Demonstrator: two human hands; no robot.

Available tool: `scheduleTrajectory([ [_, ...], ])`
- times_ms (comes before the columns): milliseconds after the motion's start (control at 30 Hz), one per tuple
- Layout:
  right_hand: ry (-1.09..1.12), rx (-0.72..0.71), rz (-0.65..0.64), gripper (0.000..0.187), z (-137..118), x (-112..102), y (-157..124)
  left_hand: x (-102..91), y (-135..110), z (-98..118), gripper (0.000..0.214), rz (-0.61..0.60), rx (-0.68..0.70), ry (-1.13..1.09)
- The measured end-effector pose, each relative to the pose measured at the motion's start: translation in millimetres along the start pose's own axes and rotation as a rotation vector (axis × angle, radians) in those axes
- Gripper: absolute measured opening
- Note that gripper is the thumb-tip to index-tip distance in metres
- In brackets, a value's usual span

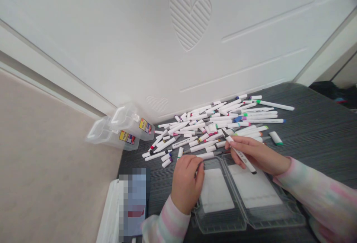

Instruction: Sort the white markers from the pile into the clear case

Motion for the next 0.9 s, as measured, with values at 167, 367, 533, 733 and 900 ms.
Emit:
scheduleTrajectory([
  [167, -0.034, 0.026, -0.024, 0.029, 1.2, 1.6, -0.7, -3.8, -0.7, -8.9, 0.015, 0.057, -0.035, -0.007],
  [367, -0.049, 0.036, -0.024, 0.028, 2.1, 1.0, -0.3, -29.0, -4.5, -42.0, 0.017, 0.215, -0.122, 0.185],
  [533, -0.039, 0.047, -0.015, 0.029, 3.3, -0.5, -0.6, -55.7, -14.1, -85.8, 0.022, 0.268, -0.446, 0.471],
  [733, -0.047, 0.053, -0.010, 0.028, 2.7, -1.2, -0.7, -51.3, -17.8, -104.0, 0.030, 0.113, -0.612, 0.548],
  [900, -0.050, 0.040, -0.005, 0.028, 1.8, -1.7, -1.1, -45.4, -16.5, -102.4, 0.029, 0.084, -0.598, 0.519],
])
Point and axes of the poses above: each hand's wrist, its own y-axis towards the middle knuckle, its own x-axis out of the palm, z = x × y, the point moved 4 cm from there along y, towards the middle knuckle, and after that the axes turned 10 degrees about -z, right-handed, at the moved point
